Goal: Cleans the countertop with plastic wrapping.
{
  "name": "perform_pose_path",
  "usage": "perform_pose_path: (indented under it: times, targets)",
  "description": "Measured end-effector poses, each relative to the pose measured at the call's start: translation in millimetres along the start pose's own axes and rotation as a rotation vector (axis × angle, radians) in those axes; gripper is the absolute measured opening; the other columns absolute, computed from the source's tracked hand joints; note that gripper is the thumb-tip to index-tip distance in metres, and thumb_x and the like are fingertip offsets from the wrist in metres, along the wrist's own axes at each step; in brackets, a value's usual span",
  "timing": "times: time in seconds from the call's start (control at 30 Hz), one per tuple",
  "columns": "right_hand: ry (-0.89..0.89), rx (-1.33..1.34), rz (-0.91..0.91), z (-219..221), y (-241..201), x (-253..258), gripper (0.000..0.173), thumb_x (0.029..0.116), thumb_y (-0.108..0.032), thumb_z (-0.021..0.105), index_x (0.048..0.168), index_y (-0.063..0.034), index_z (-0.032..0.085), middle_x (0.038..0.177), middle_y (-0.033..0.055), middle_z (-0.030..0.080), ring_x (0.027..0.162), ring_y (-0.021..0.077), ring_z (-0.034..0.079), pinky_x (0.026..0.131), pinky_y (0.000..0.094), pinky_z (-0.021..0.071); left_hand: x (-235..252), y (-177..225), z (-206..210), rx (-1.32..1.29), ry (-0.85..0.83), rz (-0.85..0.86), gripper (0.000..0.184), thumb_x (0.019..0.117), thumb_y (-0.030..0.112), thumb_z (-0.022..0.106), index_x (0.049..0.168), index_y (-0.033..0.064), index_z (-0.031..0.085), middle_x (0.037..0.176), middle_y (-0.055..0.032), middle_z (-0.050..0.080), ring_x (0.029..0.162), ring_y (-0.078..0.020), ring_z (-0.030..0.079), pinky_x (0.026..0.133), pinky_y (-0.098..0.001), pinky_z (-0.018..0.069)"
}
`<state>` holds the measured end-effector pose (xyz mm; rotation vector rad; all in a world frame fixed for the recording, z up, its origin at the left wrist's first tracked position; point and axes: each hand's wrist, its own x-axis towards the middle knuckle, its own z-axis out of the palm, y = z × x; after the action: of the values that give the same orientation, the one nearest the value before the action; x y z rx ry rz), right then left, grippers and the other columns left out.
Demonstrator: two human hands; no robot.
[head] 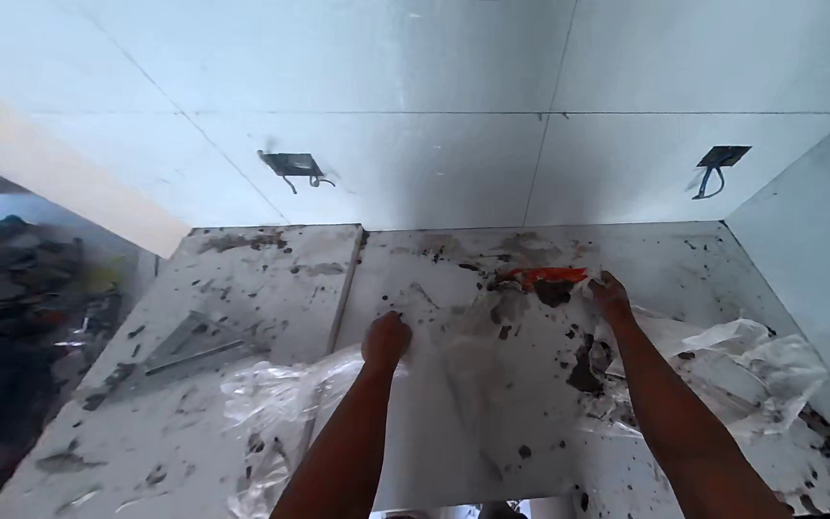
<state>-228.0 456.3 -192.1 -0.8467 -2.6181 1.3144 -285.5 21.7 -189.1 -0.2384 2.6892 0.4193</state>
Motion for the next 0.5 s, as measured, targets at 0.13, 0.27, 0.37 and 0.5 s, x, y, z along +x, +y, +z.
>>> perform_pose_path:
  times: [0.13,0.27,0.37,0.5]
  targets:
    - [-0.026,0.197,0.007,-2,5,-29,0.028,0.1071,-0.016,0.051,0.122,0.0039,0.063,0.109,0.0220,0.066,0.097,0.0266,0.063,0.089,0.0448,0.0517,-22,31,15,-0.161,-0.001,0.241,0.048,0.1005,0.042,0.060,0.127,0.0033,0.066,0.133,-0.0215,0.061,0.127,-0.0387,0.057,0.105,-0.0595,0.0461]
    - [-0.100,0.178,0.024,-13,9,-60,0.029,0.1053,-0.015,0.051,0.123,0.0036,0.065,0.114,0.0212,0.067,0.102,0.0239,0.064,0.093,0.0426,0.0519,-43,76,33,-0.129,-0.075,0.257,0.080,0.0905,0.054,0.071,0.149,0.0049,0.048,0.151,-0.0238,0.046,0.138,-0.0413,0.048,0.110,-0.0599,0.0435]
    - [-0.155,0.124,-0.019,-18,13,-84,0.031,0.1054,-0.015,0.050,0.126,0.0039,0.064,0.115,0.0197,0.067,0.103,0.0226,0.064,0.095,0.0417,0.0520,-55,94,36,-0.026,-0.105,0.172,0.059,0.0966,0.030,0.063,0.147,0.0040,0.048,0.142,-0.0235,0.056,0.132,-0.0406,0.055,0.105,-0.0599,0.0467]
    - [-0.230,0.001,-0.060,-24,20,-111,0.028,0.1057,-0.014,0.049,0.118,0.0037,0.066,0.103,0.0179,0.067,0.094,0.0221,0.064,0.089,0.0423,0.0520,-57,85,37,-0.076,-0.098,0.178,0.035,0.1004,0.025,0.057,0.126,0.0025,0.065,0.130,-0.0236,0.063,0.126,-0.0395,0.059,0.102,-0.0599,0.0477]
